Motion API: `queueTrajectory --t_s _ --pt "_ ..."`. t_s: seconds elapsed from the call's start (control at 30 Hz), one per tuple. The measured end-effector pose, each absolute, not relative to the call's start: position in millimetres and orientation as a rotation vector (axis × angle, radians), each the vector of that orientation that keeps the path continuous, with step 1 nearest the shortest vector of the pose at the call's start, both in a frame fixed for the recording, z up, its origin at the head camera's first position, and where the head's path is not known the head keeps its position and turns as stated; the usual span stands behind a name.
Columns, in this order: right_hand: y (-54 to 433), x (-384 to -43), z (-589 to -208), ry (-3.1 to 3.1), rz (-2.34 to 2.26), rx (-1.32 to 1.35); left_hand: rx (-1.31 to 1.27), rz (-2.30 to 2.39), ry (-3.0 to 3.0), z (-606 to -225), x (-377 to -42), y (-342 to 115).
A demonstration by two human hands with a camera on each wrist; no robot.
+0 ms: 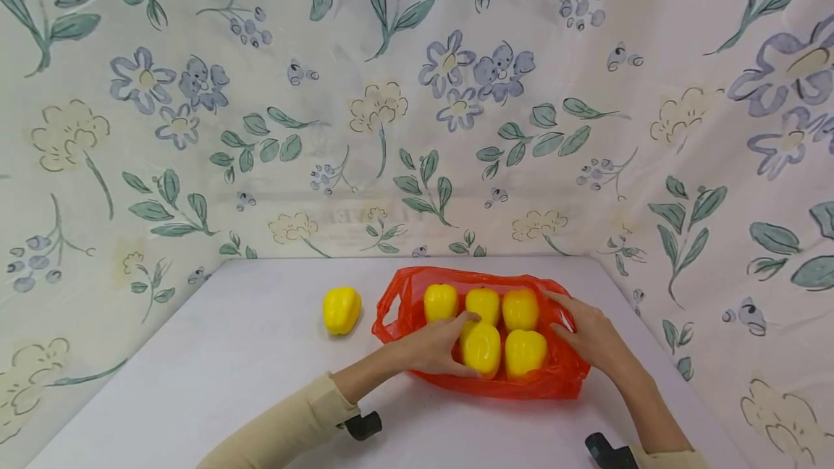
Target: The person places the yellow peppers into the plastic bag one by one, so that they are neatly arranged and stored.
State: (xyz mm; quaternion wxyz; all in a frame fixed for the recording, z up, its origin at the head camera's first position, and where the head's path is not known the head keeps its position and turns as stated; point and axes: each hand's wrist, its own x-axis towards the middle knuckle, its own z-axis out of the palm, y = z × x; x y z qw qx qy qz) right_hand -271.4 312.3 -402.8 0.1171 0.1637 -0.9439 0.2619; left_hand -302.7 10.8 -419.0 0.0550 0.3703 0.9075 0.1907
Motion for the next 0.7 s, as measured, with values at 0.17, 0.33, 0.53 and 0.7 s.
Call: queueTrajectory --t_s 0.17,0.33,0.53,0.7 --pt "311.8 -271.3 -402.9 -2.756 0.741 0.490 1.114 0.560 2.779 -412.4 -295.6 -0.7" --pt "311.6 -272.3 -403.2 -2.750 0.732 0.493 1.112 0.562 2.843 -390.3 -286.0 -22.0" --pt "311.9 -272.4 -404.2 -2.749 0.738 0.490 1.106 0.677 2.962 -370.5 -283.9 -62.2" --pt "312.3 -272.3 -404.7 -2.755 0.723 0.487 1.056 0.857 3.054 -367.4 -289.4 -102.2"
